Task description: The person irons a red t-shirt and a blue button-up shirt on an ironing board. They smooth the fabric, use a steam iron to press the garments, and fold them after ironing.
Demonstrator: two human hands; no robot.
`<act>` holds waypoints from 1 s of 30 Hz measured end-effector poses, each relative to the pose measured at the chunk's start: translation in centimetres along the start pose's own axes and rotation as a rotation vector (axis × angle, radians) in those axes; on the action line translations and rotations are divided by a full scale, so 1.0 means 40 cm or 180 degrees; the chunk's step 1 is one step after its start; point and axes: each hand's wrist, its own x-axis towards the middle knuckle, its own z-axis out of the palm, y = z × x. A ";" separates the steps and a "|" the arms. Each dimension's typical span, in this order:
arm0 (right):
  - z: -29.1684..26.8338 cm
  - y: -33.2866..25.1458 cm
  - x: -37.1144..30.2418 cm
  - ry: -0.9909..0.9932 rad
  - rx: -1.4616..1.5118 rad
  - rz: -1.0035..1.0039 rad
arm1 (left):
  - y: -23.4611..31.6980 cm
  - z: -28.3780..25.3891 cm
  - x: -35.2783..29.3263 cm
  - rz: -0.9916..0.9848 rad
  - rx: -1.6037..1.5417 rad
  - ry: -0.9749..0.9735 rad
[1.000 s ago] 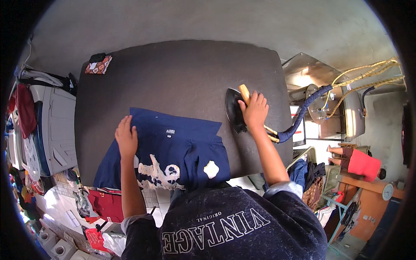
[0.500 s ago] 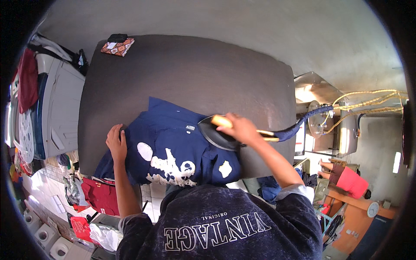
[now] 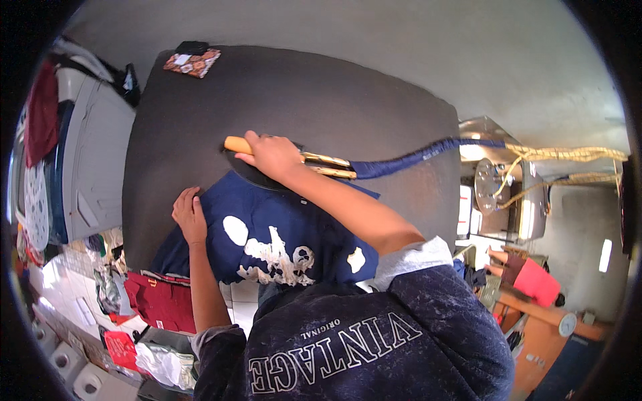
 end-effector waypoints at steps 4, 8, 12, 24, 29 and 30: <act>-0.031 0.047 -0.053 -0.0579 0.0036 -0.0056 | -0.023 0.006 -0.002 0.0118 -0.0005 0.0040; -0.117 0.155 -0.231 -0.0860 -0.0088 0.0180 | -0.027 0.006 -0.004 0.0150 0.0120 0.0076; -0.174 0.301 -0.415 -0.0817 -0.0386 0.0737 | -0.003 -0.004 0.005 0.0423 0.0134 0.0173; -0.091 0.305 -0.764 0.1484 -0.0859 0.2501 | 0.010 -0.024 0.028 0.0427 -0.0059 -0.0738; 0.071 0.196 -0.907 0.1479 0.0522 0.3160 | 0.037 -0.053 0.058 0.0397 -0.0232 -0.0887; 0.085 0.194 -0.918 0.1618 0.0787 0.3271 | 0.130 -0.090 0.048 0.0422 -0.0350 -0.0836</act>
